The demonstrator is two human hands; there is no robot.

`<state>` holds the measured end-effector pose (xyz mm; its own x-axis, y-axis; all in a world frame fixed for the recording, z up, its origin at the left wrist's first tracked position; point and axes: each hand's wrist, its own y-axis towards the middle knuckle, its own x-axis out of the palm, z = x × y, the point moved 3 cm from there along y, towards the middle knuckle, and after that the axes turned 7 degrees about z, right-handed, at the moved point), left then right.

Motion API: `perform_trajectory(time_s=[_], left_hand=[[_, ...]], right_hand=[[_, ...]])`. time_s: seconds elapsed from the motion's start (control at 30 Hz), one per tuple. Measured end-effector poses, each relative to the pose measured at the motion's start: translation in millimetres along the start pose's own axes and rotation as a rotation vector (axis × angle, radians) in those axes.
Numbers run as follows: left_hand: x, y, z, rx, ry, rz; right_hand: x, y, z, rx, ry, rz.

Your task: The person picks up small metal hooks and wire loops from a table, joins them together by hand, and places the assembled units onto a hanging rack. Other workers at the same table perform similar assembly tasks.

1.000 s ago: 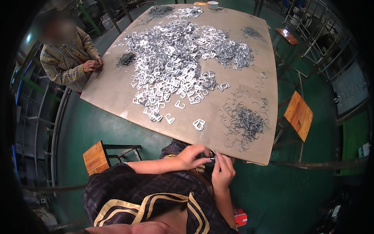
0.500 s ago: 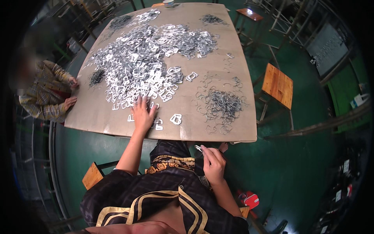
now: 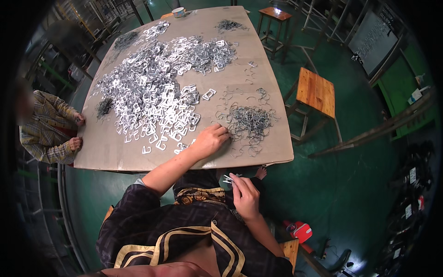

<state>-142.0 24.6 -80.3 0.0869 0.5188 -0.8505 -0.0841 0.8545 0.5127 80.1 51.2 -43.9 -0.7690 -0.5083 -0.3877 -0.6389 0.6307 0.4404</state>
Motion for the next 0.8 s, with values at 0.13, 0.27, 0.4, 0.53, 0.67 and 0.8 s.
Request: perform_trajectory(time_s=[0.13, 0.27, 0.4, 0.53, 0.67, 0.8], left_hand=[[17, 15, 3, 0.052, 0.013, -0.066], [13, 24, 0, 0.041, -0.048, -0.125], [8, 17, -12, -0.089, -0.182, -0.079], [7, 18, -10, -0.068, -0.195, -0.030], [17, 22, 1, 0.012, -0.074, -0.081], [13, 26, -5, -0.062, -0.261, -0.076]], right_hand=[[1, -1, 5, 0.014, 0.017, -0.014], [-2, 1, 7, 0.044, 0.011, -0.042], [-2, 0, 11, 0.045, 0.019, -0.039], [2, 0, 13, 0.035, 0.033, -0.058], [5, 5, 9, 0.019, 0.036, -0.081], [6, 7, 12, -0.016, 0.025, -0.040]])
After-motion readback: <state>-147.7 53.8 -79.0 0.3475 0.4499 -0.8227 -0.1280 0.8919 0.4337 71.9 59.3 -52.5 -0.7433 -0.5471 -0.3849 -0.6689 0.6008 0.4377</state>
